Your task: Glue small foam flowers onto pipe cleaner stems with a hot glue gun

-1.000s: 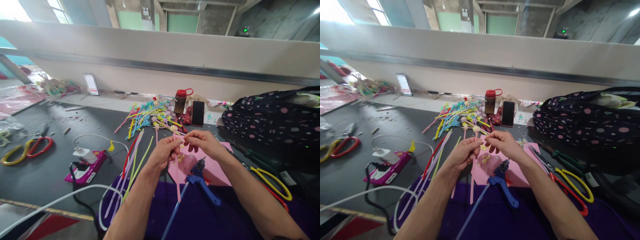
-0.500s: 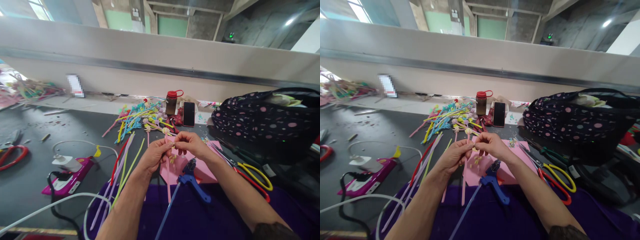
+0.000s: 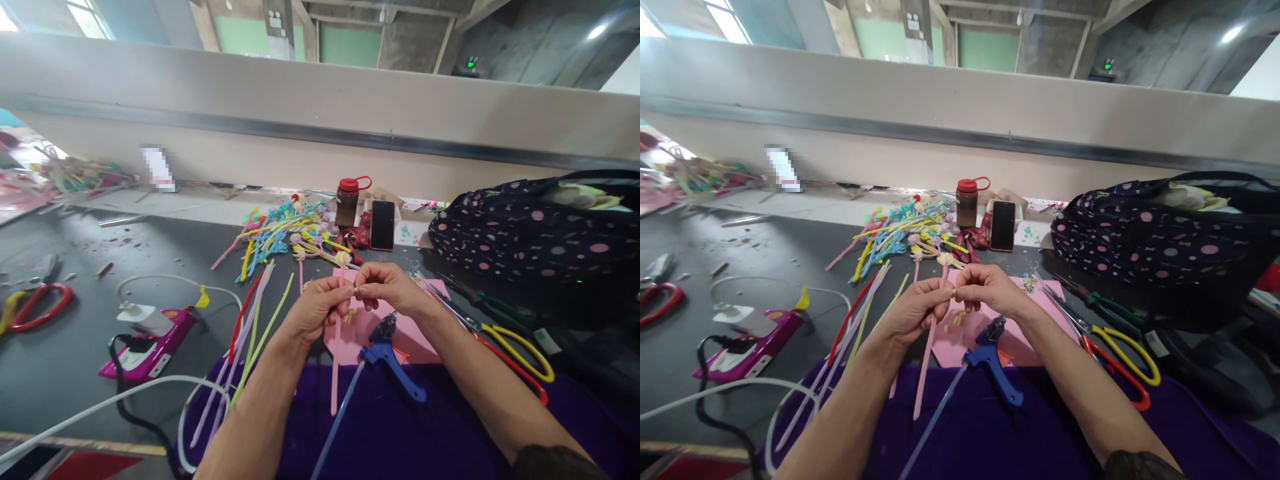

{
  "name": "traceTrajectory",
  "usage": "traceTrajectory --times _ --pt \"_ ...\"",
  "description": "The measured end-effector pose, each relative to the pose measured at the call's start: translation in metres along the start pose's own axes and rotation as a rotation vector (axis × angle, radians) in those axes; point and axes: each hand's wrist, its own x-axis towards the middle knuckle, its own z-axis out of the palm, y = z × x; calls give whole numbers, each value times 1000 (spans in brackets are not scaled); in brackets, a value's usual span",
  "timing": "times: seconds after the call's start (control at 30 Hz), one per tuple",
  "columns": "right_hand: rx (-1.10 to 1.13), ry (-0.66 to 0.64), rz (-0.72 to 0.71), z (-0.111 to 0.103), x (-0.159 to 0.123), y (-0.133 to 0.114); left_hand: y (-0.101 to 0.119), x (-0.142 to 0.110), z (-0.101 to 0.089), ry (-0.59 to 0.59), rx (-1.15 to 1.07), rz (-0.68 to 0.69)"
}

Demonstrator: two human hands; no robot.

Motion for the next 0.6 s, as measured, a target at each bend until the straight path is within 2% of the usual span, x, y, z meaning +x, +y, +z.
traceTrajectory --times 0.13,0.23,0.3,0.37,0.47,0.6 --pt "-145 118 0 0 -1 -6 -2 3 -2 17 -19 10" --pt "-276 198 49 -2 -14 -18 -4 5 -3 25 -19 26" --pt "-477 187 91 0 -33 -24 -4 5 -4 24 -20 39" --pt "-823 148 116 8 -59 -24 -4 4 -3 17 -15 46" --pt "-1290 170 245 29 -98 -12 -4 2 -1 4 -2 37" --pt "-1478 143 334 53 -122 12 -2 1 0 2 14 32"
